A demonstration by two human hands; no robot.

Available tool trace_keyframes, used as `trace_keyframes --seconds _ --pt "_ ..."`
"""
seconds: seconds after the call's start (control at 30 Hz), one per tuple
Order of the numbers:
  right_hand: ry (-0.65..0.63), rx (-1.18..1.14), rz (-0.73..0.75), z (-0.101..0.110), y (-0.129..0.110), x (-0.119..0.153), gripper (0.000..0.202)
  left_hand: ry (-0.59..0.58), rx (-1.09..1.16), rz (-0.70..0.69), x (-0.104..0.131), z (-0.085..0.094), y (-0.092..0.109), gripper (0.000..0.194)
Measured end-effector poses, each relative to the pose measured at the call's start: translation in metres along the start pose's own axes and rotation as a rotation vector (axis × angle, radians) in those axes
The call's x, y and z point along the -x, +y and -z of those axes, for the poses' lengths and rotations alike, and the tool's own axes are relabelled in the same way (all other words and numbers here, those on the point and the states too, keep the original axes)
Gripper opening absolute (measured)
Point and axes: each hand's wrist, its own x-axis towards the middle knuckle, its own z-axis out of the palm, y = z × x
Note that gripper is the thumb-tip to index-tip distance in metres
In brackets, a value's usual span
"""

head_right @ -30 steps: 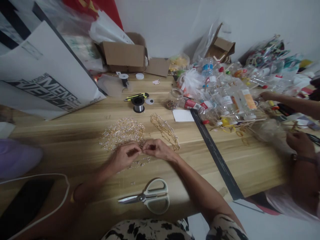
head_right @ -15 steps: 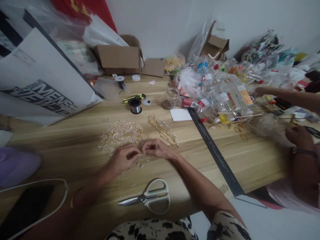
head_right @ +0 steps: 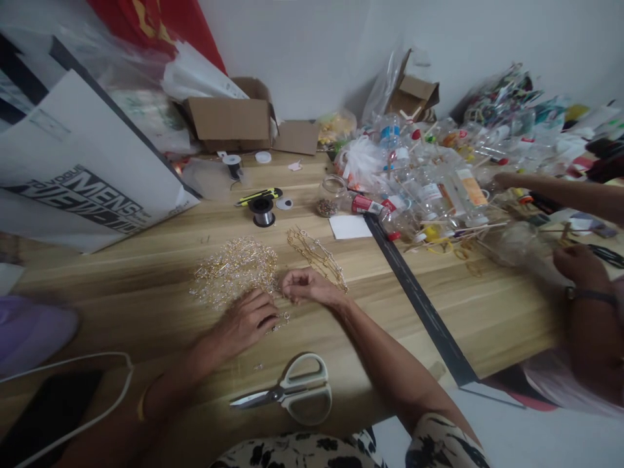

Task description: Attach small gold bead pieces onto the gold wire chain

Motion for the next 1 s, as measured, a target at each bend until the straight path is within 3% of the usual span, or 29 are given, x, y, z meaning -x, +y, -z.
trace_keyframes --seconds 0.67,1.0 --pt "-0.067 0.051 -0.004 0.004 0.004 -0.002 0.028 -0.024 -0.025 -0.040 0.005 0.007 -0.015 0.017" --pt "-0.064 0.056 -0.009 0.002 0.001 -0.002 0.029 -0.005 0.006 -0.015 0.003 0.008 -0.013 0.017"
